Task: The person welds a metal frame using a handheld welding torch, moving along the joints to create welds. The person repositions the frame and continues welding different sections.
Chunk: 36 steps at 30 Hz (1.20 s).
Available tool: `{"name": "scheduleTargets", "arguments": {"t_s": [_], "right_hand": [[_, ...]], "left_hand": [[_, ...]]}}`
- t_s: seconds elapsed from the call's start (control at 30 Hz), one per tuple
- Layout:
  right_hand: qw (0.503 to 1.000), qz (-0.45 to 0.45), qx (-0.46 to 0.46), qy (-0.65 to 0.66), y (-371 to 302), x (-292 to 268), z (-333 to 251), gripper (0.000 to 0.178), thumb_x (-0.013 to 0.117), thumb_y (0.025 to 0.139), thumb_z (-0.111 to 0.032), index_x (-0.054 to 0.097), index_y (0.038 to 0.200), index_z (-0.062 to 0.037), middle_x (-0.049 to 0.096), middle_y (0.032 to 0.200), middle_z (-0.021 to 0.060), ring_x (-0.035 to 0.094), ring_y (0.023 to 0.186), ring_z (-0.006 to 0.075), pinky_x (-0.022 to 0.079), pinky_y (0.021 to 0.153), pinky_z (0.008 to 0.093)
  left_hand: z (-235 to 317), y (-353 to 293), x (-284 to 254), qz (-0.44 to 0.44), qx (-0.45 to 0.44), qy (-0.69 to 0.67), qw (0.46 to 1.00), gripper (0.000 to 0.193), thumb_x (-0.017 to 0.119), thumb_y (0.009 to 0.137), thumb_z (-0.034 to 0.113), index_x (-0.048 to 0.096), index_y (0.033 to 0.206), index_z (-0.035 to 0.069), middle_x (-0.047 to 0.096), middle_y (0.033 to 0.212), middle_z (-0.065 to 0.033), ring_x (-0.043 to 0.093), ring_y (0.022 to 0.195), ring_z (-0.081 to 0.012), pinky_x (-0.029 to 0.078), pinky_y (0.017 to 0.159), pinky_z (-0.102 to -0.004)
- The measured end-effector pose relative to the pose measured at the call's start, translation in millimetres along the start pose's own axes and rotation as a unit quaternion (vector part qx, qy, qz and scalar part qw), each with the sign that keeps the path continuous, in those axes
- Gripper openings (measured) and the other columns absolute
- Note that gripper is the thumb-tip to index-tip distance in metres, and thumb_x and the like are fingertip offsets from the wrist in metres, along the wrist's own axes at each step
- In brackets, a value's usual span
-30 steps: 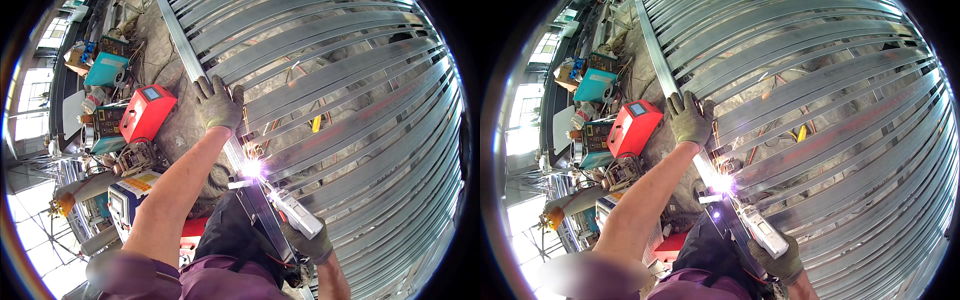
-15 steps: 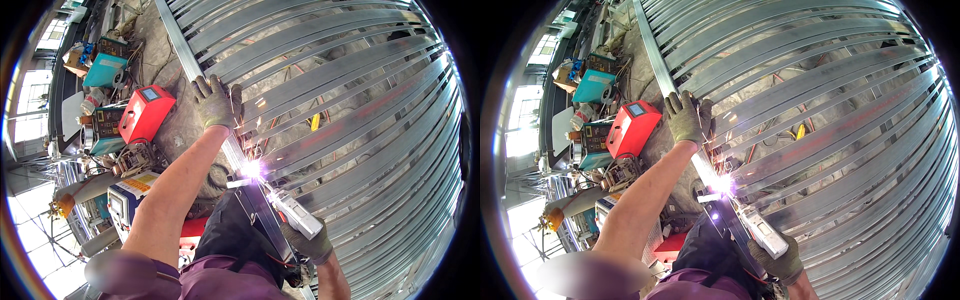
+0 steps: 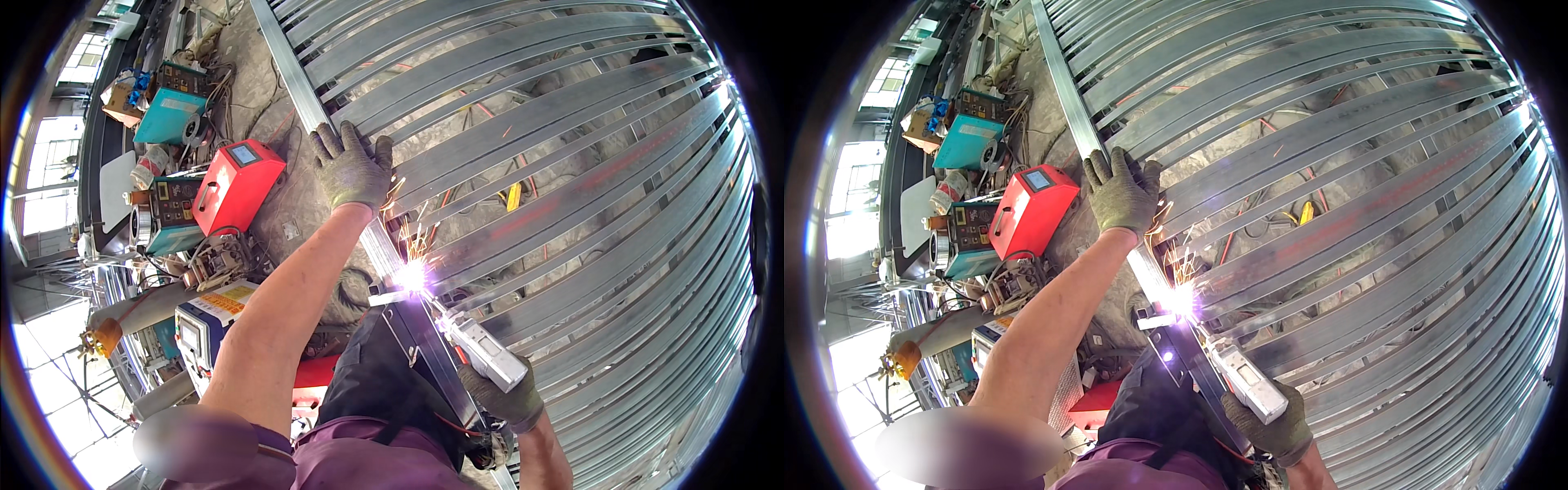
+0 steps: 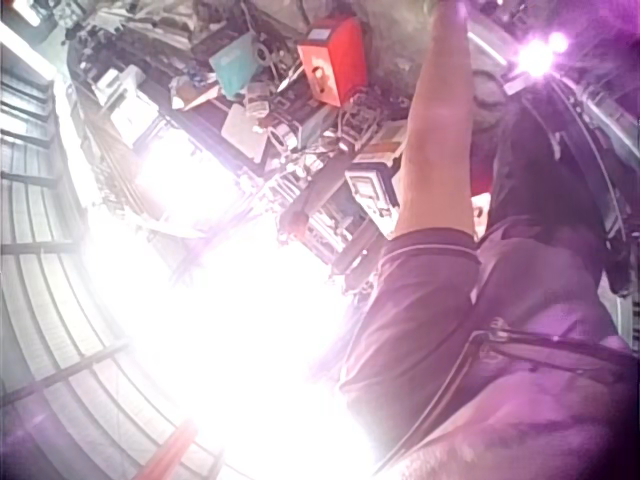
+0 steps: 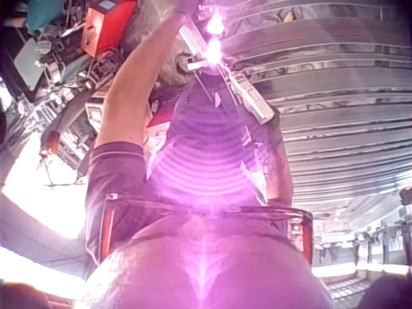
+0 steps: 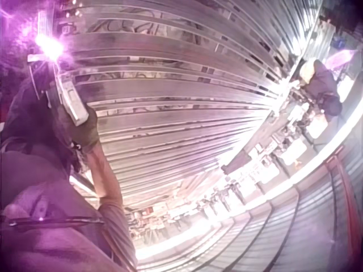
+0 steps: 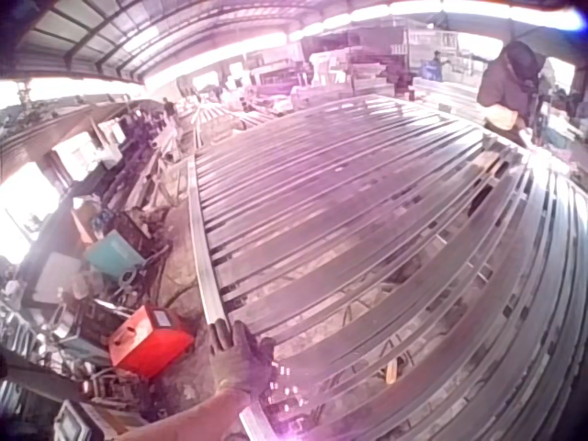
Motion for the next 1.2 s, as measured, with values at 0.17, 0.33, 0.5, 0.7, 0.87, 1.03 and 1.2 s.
{"name": "scheduleTargets", "arguments": {"t_s": [0.17,0.33,0.5,0.7,0.87,1.03,1.2], "right_hand": [[1.0,-0.005,0.004,-0.003,0,-2,-4,0.036,0.094,0.09,-0.013,0.083,0.123,-0.0018,0.088,0.107,0.0119,0.087,0.097,0.0221,0.07,0.083,0.0342],[1.0,-0.005,0.009,-0.004,-1,-3,-7,0.037,0.094,0.09,-0.013,0.083,0.124,-0.0014,0.088,0.109,0.0124,0.087,0.098,0.0222,0.07,0.083,0.0342],[0.999,-0.011,-0.013,-0.029,-3,-5,-3,0.038,0.094,0.09,-0.013,0.083,0.125,-0.001,0.088,0.11,0.013,0.087,0.1,0.0227,0.07,0.085,0.0344],[1.0,-0.011,0.014,-0.004,-7,-5,-4,0.037,0.094,0.091,-0.012,0.083,0.124,0.0,0.088,0.11,0.0126,0.087,0.1,0.0211,0.07,0.085,0.0339],[0.999,-0.006,0.033,0.018,-8,-5,-8,0.038,0.094,0.091,-0.012,0.082,0.125,0.0005,0.088,0.111,0.012,0.086,0.1,0.0198,0.07,0.085,0.0333],[0.999,-0.015,0.038,0.019,-9,-5,-10,0.037,0.094,0.092,-0.012,0.082,0.125,0.0002,0.088,0.11,0.0122,0.086,0.099,0.0194,0.07,0.085,0.033],[0.999,-0.015,0.044,0.006,-11,-6,-9,0.038,0.093,0.092,-0.013,0.082,0.126,0.0005,0.087,0.11,0.0125,0.086,0.099,0.0201,0.07,0.085,0.0332]], "left_hand": [[1,-1,-2,0.002,-0.002,-0.008,1.0,0.086,0.059,0.109,0.064,0.046,0.169,0.004,0.027,0.181,-0.0356,0.021,0.171,-0.0536,0.026,0.136,-0.0624],[2,-1,-3,-0.008,-0.006,-0.005,1.0,0.088,0.058,0.109,0.065,0.043,0.171,0.004,0.026,0.182,-0.0351,0.02,0.171,-0.0537,0.025,0.136,-0.0622],[-1,-1,1,0.013,0.0,0.009,1.0,0.086,0.06,0.108,0.066,0.045,0.169,0.006,0.029,0.18,-0.0347,0.023,0.169,-0.0554,0.028,0.136,-0.0621],[-2,1,4,0.016,-0.001,0.013,1.0,0.085,0.062,0.107,0.065,0.046,0.168,0.007,0.031,0.18,-0.0349,0.025,0.169,-0.0553,0.028,0.136,-0.0616],[-2,-1,3,-0.001,0.004,0.041,0.999,0.09,0.054,0.11,0.067,0.042,0.172,0.003,0.028,0.182,-0.0324,0.022,0.171,-0.0521,0.026,0.136,-0.0621],[-4,1,6,0.02,0.002,0.018,1.0,0.087,0.061,0.108,0.066,0.045,0.168,0.005,0.031,0.18,-0.0362,0.024,0.17,-0.0549,0.026,0.137,-0.061],[-1,0,3,0.015,0.001,0.015,1.0,0.088,0.061,0.108,0.067,0.045,0.168,0.005,0.031,0.179,-0.0364,0.024,0.169,-0.0551,0.027,0.137,-0.0609]]}}
Point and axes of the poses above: each hand's wrist, its own y-axis towards the middle knuckle, its own x-axis out of the palm, z = x × y, the point moved 1 cm from there along y, towards the middle knuckle
